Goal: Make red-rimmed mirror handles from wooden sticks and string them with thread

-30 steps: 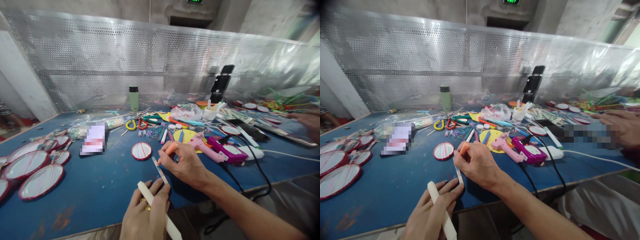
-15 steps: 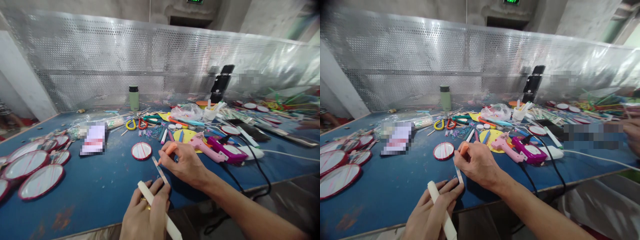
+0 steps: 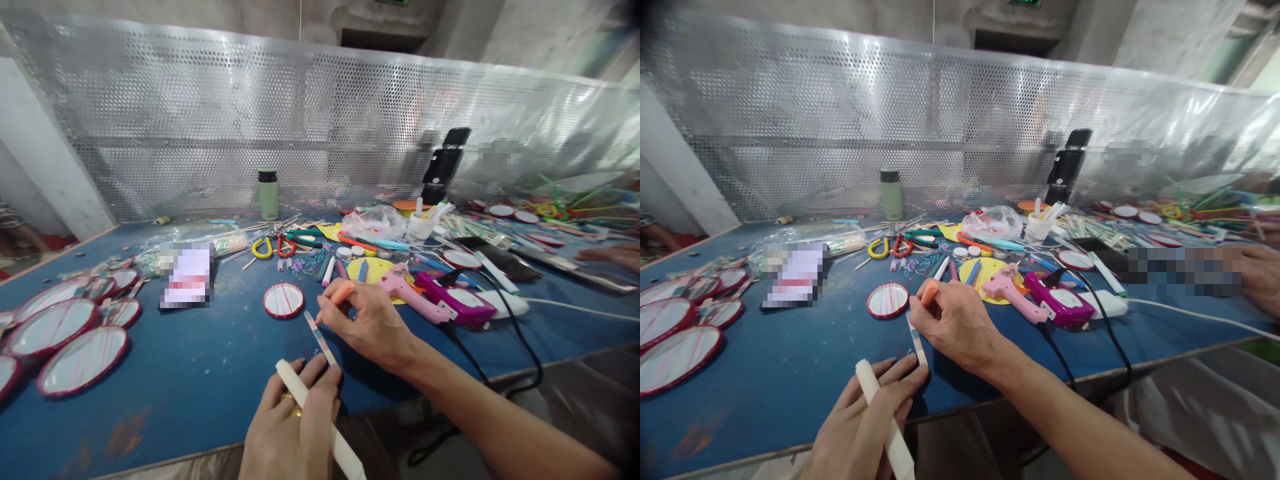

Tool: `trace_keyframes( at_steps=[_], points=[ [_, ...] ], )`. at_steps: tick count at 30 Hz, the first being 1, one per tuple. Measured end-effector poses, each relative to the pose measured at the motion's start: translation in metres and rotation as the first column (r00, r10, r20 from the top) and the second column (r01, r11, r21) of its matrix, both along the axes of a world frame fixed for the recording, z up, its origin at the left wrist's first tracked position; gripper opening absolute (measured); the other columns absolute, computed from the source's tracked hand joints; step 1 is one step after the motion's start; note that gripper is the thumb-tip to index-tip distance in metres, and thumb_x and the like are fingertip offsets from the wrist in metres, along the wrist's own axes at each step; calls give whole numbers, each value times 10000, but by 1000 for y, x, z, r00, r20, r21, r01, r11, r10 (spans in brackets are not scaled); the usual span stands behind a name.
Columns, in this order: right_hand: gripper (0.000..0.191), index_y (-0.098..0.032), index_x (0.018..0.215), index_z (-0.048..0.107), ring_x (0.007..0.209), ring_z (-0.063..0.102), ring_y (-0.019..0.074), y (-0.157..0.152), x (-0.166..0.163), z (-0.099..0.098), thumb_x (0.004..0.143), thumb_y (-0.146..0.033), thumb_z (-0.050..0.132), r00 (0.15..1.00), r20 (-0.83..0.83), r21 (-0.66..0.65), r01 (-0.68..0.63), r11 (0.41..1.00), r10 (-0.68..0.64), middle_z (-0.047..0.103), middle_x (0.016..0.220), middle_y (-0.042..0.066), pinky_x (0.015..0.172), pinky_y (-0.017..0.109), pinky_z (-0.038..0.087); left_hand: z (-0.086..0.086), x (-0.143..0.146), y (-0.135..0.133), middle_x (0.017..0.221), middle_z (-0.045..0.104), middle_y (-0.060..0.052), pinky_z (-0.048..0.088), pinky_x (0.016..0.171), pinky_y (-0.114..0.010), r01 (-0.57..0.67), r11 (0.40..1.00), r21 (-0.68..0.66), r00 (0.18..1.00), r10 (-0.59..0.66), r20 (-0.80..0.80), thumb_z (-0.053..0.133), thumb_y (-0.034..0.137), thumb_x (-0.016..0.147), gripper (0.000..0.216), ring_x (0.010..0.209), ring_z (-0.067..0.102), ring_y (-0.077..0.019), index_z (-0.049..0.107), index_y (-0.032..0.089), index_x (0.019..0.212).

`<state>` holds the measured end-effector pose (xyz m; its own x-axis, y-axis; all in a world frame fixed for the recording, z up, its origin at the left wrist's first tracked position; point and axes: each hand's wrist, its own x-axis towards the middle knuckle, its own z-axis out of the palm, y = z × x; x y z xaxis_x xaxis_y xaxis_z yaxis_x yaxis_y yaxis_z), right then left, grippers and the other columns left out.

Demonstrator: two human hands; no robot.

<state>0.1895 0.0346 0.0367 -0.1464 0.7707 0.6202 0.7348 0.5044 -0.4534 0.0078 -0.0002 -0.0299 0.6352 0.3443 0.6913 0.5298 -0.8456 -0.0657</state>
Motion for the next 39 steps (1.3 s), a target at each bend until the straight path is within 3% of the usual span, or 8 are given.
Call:
trace_keyframes(
  at_steps=[4,12,39],
  points=[
    [229,-194,660,558,643,627,125,-1,-1,1,886,-235,554,1000,13,3,9,1000,-9,673,672,-12,621,243,444,4,2,-4,1170,711,-92,601,872,-371,-36,997,-63,999,38,29,341,126,998,300,1117,653,-196,514,116,1243],
    [227,-196,666,560,645,625,122,1,-1,1,889,-238,557,999,29,13,18,1000,-18,676,676,-16,607,233,432,1,0,1,1128,727,-106,614,832,-360,25,999,23,999,-25,21,370,105,972,304,1081,674,-204,536,79,1226],
    [234,-195,659,559,608,609,119,0,-1,0,888,-245,553,999,34,-8,31,999,-31,666,658,-14,600,240,439,-1,1,3,1133,727,-98,605,848,-324,27,999,38,999,-28,24,384,114,972,305,1092,668,-194,555,76,1222]
  ],
)
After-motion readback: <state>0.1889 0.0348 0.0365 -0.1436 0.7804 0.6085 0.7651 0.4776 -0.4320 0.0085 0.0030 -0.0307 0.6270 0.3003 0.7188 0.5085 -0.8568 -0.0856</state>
